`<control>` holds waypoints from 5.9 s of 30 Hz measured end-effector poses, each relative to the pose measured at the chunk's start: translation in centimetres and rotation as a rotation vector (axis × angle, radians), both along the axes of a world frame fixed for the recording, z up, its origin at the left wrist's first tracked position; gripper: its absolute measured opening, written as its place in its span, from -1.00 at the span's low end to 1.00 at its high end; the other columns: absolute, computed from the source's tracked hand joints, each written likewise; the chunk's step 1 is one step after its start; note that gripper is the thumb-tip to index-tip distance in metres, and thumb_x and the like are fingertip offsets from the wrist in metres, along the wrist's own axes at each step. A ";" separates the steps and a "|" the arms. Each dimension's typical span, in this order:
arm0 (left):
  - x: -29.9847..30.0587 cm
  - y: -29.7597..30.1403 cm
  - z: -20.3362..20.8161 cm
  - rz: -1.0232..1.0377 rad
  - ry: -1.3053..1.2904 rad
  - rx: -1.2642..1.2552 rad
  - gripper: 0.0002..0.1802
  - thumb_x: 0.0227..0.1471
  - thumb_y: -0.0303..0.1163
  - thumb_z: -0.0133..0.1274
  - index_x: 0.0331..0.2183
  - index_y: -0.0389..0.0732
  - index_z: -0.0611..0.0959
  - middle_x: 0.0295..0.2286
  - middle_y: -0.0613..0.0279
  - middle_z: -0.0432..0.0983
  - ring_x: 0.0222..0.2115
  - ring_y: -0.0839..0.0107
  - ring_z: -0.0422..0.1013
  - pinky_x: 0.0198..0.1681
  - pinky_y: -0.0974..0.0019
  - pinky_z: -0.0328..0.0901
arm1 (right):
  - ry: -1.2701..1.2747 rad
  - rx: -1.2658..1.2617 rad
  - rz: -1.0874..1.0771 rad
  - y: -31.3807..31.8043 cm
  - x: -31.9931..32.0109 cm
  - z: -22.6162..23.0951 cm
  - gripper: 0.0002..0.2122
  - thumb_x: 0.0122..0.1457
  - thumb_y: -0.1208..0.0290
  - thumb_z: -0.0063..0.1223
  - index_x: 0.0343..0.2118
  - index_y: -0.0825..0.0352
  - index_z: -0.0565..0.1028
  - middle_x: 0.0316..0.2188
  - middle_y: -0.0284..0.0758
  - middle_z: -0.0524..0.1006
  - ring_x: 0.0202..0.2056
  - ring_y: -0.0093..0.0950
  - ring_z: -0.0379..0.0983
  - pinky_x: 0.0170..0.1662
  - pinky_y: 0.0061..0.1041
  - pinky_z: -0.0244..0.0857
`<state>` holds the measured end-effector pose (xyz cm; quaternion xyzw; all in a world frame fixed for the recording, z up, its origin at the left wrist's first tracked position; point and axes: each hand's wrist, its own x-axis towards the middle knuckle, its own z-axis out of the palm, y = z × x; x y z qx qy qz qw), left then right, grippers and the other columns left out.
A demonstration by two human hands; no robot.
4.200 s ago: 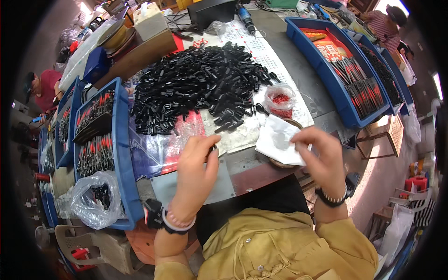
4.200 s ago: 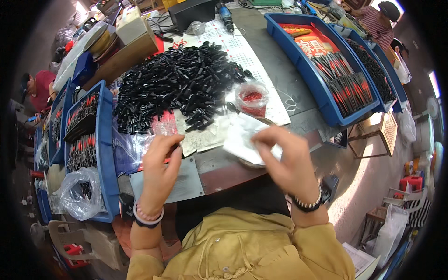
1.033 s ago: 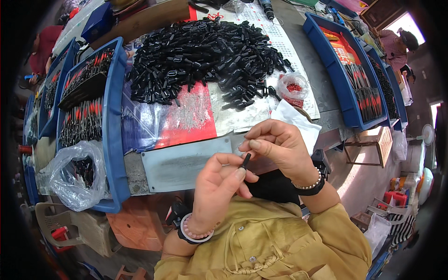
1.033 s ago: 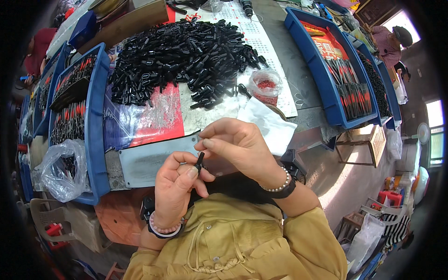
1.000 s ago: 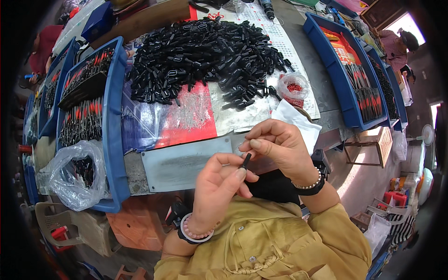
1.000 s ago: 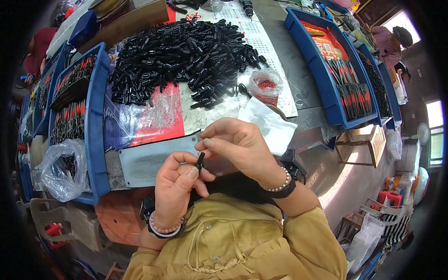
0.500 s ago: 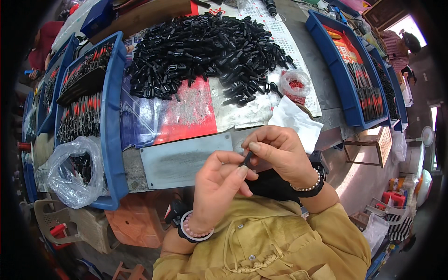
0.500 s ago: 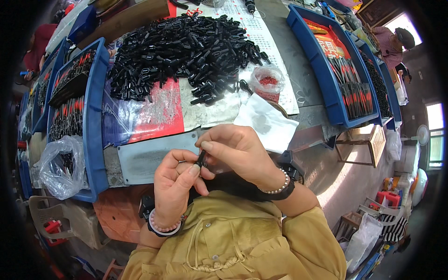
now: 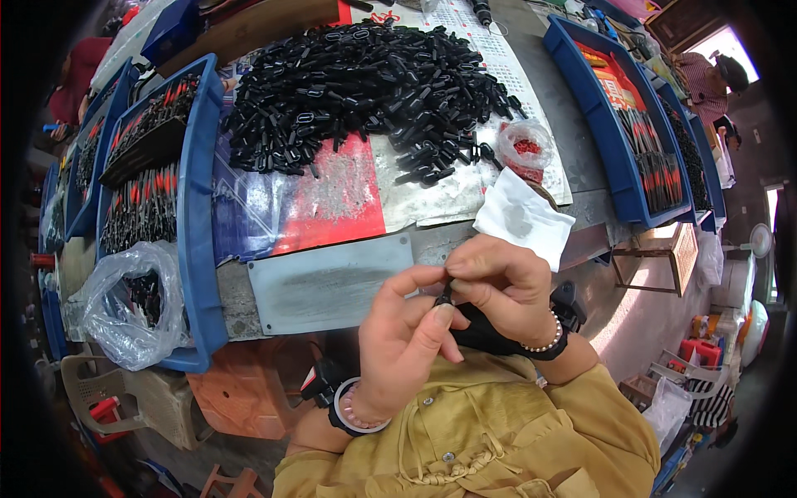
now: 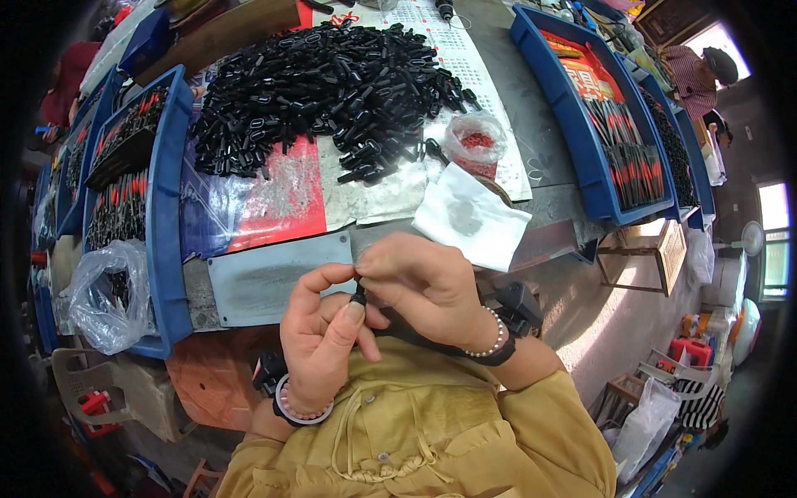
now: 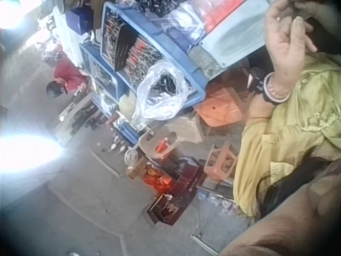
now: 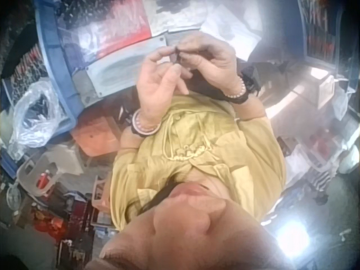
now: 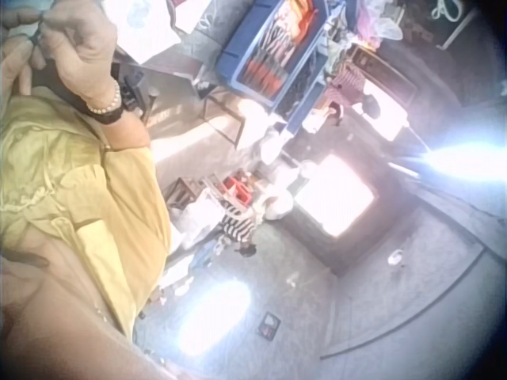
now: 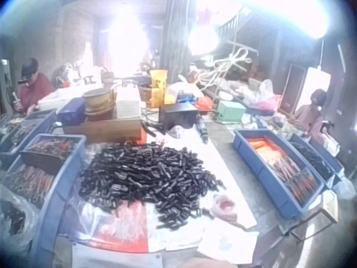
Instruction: The person repeatedly picks up small black plastic key bodies from a pile on the table, inserts a red pin into each one, and places the assembled units into a blue tray. The process is repeated continuously throughout the clip.
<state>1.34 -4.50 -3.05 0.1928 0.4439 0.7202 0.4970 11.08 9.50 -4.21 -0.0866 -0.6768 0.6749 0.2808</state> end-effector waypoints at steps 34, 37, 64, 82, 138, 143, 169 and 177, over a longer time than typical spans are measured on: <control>0.3 -0.4 -0.6 0.077 0.074 0.109 -0.72 0.15 -0.51 -0.06 -0.13 -0.34 0.26 -0.42 0.10 0.45 -0.60 0.60 0.35 -0.62 0.59 0.29 | 0.061 0.342 -0.069 -0.7 0.0 1.2 -0.87 0.00 0.71 0.06 -0.35 0.46 0.49 -0.38 -0.18 0.51 -0.41 -0.47 0.45 -0.37 -0.55 0.34; 0.4 -0.2 -0.5 0.089 0.055 0.107 -0.72 0.15 -0.50 -0.06 -0.14 -0.33 0.26 -0.45 0.10 0.44 -0.63 0.59 0.34 -0.63 0.60 0.27 | 0.062 0.287 -0.034 -0.6 0.0 1.1 -0.88 0.02 0.71 0.04 -0.34 0.46 0.48 -0.38 -0.18 0.49 -0.43 -0.49 0.44 -0.37 -0.55 0.33; -16.0 -13.7 8.3 0.808 1.328 -0.911 -0.70 0.09 -0.43 0.03 -0.13 -0.35 0.49 -0.47 0.14 0.51 -0.65 0.57 0.33 -0.57 0.52 0.23 | -0.004 -0.226 -0.084 -0.8 1.8 1.7 -0.89 0.20 0.58 -0.10 -0.29 0.49 0.44 -0.40 -0.24 0.51 -0.43 -0.61 0.41 -0.35 -0.68 0.32; -17.1 7.7 -3.4 0.185 1.823 -0.727 -0.75 -0.07 -0.38 0.07 -0.30 -0.26 0.49 -0.41 -0.08 0.47 -0.43 -0.05 0.43 -0.34 0.02 0.34 | -0.198 -0.024 -0.031 -0.7 3.5 1.5 -0.92 0.12 0.61 -0.01 -0.35 0.49 0.48 -0.45 -0.24 0.54 -0.46 -0.56 0.47 -0.40 -0.63 0.34; -2.2 -2.3 -1.1 -0.252 -0.111 -0.032 -0.64 0.24 -0.45 -0.28 0.04 -0.37 0.29 -0.18 0.03 0.42 -0.26 0.44 0.42 -0.12 0.37 0.31 | -1.006 1.187 -0.213 16.2 -2.5 0.6 -0.87 -0.05 0.54 -0.08 -0.49 0.36 0.53 -0.52 -0.08 0.52 -0.39 -0.09 0.47 -0.31 -0.20 0.33; -2.2 -2.2 -1.5 -0.215 -0.170 -0.032 -0.65 0.24 -0.45 -0.28 0.02 -0.37 0.31 -0.19 0.08 0.42 -0.24 0.45 0.41 -0.12 0.38 0.30 | -0.843 1.006 -0.317 15.6 -1.4 1.4 -0.89 -0.03 0.50 -0.10 -0.50 0.40 0.46 -0.54 -0.03 0.49 -0.41 -0.04 0.44 -0.32 -0.15 0.29; -1.2 -1.1 -1.4 -0.273 -0.232 -0.030 -0.65 0.20 -0.36 -0.11 -0.04 -0.35 0.37 -0.32 0.05 0.49 -0.40 0.46 0.43 -0.29 0.46 0.34 | -0.647 0.747 -0.377 16.4 0.2 1.0 -0.83 0.01 0.44 0.13 -0.48 0.48 0.48 -0.62 -0.08 0.48 -0.53 -0.21 0.45 -0.44 -0.39 0.29; -1.1 -1.0 -1.2 -0.295 -0.235 -0.028 -0.65 0.20 -0.38 -0.12 -0.03 -0.36 0.36 -0.31 0.06 0.49 -0.40 0.50 0.41 -0.28 0.47 0.32 | -0.639 0.683 -0.379 16.7 0.3 1.0 -0.81 0.05 0.43 0.12 -0.49 0.51 0.47 -0.62 -0.11 0.49 -0.58 -0.30 0.45 -0.46 -0.43 0.29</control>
